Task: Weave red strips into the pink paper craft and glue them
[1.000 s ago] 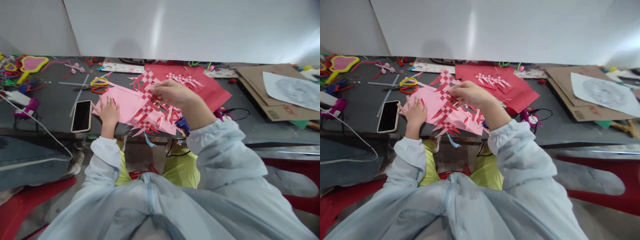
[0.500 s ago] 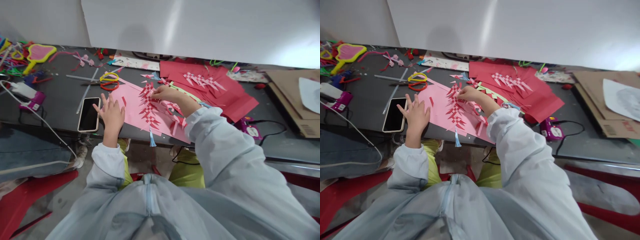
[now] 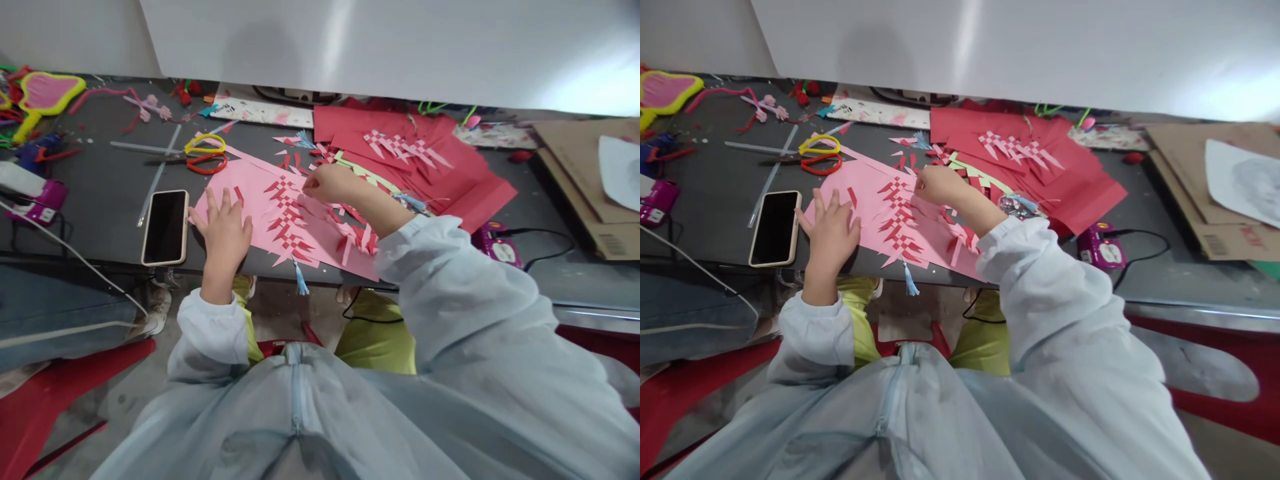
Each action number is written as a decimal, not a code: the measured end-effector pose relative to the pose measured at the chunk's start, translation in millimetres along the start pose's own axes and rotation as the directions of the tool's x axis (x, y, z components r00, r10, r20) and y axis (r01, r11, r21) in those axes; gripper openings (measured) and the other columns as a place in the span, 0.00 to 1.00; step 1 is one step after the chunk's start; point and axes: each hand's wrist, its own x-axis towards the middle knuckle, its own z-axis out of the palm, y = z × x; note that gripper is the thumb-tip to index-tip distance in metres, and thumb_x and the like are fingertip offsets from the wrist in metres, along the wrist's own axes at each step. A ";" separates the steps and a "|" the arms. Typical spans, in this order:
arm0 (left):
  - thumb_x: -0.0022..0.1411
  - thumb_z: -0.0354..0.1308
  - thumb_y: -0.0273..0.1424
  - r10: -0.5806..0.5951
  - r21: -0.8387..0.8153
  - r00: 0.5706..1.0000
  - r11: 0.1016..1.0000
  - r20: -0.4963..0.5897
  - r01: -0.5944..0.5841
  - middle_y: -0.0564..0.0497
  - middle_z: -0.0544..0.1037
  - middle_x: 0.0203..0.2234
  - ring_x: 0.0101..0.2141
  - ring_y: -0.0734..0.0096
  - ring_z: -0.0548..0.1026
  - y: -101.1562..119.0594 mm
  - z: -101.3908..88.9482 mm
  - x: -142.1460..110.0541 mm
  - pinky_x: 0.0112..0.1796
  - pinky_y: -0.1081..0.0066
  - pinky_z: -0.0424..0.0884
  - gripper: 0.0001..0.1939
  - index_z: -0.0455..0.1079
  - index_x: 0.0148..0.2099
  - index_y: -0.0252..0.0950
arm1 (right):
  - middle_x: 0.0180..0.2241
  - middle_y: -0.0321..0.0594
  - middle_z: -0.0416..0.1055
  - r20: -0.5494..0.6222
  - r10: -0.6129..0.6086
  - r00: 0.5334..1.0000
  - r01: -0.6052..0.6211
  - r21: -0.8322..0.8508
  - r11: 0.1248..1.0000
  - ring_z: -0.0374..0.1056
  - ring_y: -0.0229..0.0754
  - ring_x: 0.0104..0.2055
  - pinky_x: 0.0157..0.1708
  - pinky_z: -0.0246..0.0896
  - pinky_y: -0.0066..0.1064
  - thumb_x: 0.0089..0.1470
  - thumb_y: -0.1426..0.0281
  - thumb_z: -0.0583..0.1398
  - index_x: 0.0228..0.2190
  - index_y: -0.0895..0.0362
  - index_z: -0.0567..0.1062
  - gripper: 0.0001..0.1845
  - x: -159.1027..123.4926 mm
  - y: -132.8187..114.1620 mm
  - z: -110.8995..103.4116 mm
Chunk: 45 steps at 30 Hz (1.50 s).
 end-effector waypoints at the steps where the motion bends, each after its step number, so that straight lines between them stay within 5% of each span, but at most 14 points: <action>1: 0.70 0.45 0.35 0.004 -0.009 1.000 1.000 0.010 -0.004 0.45 0.55 0.72 0.73 0.45 0.40 0.4 0.0 0.1 0.66 0.32 0.34 0.23 0.67 0.63 0.38 | 0.45 0.54 0.79 -0.016 0.001 1.000 -0.002 -0.025 1.000 0.74 0.56 0.47 0.43 0.65 0.39 0.58 0.71 0.54 0.44 0.61 0.83 0.20 -3.1 -0.7 -2.0; 10: 0.70 0.40 0.29 0.132 -0.048 0.990 0.990 0.049 -0.130 0.49 0.68 0.65 0.72 0.52 0.47 8.3 9.8 5.8 0.68 0.39 0.38 0.25 0.66 0.64 0.39 | 0.55 0.49 0.75 0.121 -0.045 0.992 0.066 -0.180 0.982 0.72 0.55 0.54 0.44 0.64 0.39 0.62 0.73 0.49 0.58 0.55 0.74 0.27 -32.4 -17.1 5.2; 14: 0.68 0.40 0.26 0.200 -0.056 0.972 0.979 0.123 -0.194 0.50 0.66 0.67 0.72 0.54 0.46 16.6 14.5 14.7 0.69 0.42 0.38 0.28 0.64 0.67 0.39 | 0.54 0.49 0.75 0.152 -0.023 0.988 0.050 -0.173 0.984 0.73 0.55 0.52 0.44 0.65 0.39 0.62 0.74 0.48 0.59 0.54 0.73 0.27 -36.9 -16.8 9.7; 30: 0.66 0.41 0.23 0.311 -0.080 0.933 0.950 0.183 -0.301 0.50 0.66 0.67 0.71 0.57 0.51 42.3 24.3 29.1 0.69 0.42 0.38 0.29 0.65 0.65 0.42 | 0.51 0.51 0.77 0.066 0.020 0.998 -0.011 -0.137 0.991 0.74 0.55 0.51 0.43 0.66 0.40 0.62 0.73 0.48 0.59 0.52 0.73 0.28 -43.7 -18.1 29.5; 35: 0.65 0.40 0.22 0.314 -0.114 0.935 0.948 0.166 -0.299 0.52 0.67 0.66 0.71 0.59 0.51 37.8 23.3 31.3 0.68 0.38 0.35 0.29 0.66 0.64 0.43 | 0.54 0.52 0.75 0.072 0.010 0.997 -0.002 -0.114 0.994 0.73 0.57 0.54 0.46 0.66 0.43 0.62 0.74 0.48 0.61 0.53 0.71 0.29 -46.6 -17.2 26.6; 39: 0.67 0.42 0.25 0.307 -0.144 0.942 0.947 0.137 -0.288 0.53 0.58 0.70 0.72 0.60 0.47 24.8 14.5 23.7 0.69 0.43 0.42 0.29 0.60 0.68 0.42 | 0.60 0.49 0.70 0.073 0.028 0.997 -0.025 -0.052 0.998 0.70 0.55 0.59 0.52 0.65 0.41 0.63 0.75 0.46 0.67 0.53 0.64 0.32 -66.7 -14.5 18.2; 45: 0.67 0.44 0.25 0.345 -0.139 0.936 0.932 0.069 -0.334 0.52 0.74 0.60 0.67 0.61 0.60 5.8 5.3 -10.2 0.67 0.52 0.50 0.24 0.72 0.60 0.40 | 0.56 0.45 0.75 0.072 0.070 0.995 -0.072 0.018 0.997 0.73 0.54 0.55 0.48 0.67 0.39 0.65 0.70 0.47 0.65 0.49 0.67 0.29 -119.5 -25.7 24.7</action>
